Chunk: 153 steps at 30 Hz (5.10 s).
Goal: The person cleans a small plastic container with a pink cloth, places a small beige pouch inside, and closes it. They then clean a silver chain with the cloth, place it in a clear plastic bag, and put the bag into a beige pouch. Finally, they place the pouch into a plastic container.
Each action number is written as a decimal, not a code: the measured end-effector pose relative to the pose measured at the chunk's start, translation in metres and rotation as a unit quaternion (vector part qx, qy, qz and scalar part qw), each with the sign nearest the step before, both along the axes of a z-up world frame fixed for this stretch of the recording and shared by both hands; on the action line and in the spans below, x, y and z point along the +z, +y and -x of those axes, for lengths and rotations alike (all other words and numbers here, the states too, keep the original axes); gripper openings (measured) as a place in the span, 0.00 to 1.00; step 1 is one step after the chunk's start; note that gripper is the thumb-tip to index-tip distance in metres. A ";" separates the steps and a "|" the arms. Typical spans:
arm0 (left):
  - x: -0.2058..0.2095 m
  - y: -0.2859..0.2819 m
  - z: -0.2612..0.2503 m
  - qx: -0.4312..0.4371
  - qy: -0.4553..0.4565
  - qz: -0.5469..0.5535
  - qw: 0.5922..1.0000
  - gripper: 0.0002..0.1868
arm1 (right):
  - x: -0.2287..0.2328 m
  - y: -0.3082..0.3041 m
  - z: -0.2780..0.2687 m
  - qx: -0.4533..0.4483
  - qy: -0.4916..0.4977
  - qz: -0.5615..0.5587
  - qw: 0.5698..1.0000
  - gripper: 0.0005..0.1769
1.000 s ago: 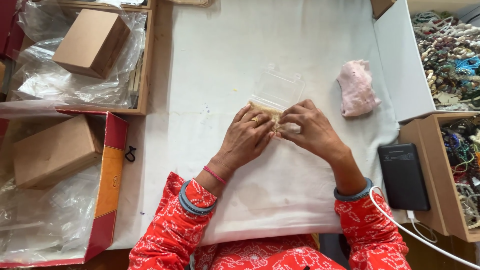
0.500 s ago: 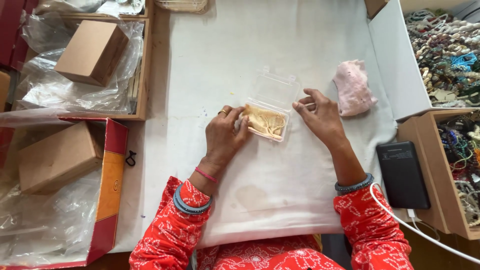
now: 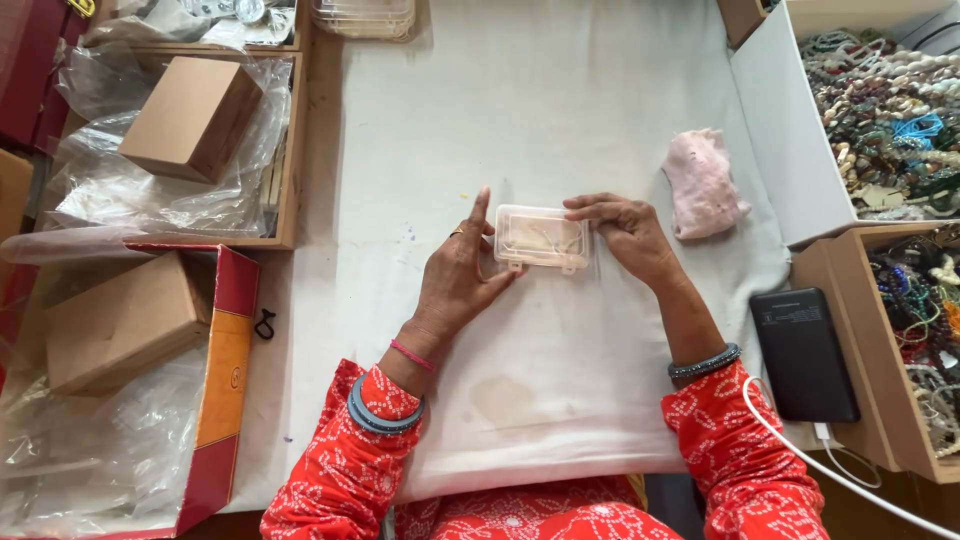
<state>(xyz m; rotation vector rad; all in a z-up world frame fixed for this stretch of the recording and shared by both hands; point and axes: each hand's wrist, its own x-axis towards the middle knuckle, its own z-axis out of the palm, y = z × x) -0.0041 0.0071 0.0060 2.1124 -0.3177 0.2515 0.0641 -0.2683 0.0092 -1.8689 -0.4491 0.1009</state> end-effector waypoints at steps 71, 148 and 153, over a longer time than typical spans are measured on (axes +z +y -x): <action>-0.017 0.012 -0.022 -0.024 0.208 0.391 0.896 0.36 | 0.006 0.030 0.028 -0.042 0.124 -0.162 0.978 0.33; -0.004 0.001 -0.007 -0.001 0.051 0.124 0.991 0.13 | 0.092 0.081 -0.196 -0.198 0.078 -0.355 0.910 0.14; 0.003 0.002 -0.007 -0.013 0.051 0.141 0.989 0.12 | 0.118 0.121 -0.289 -0.243 0.082 -0.301 0.918 0.10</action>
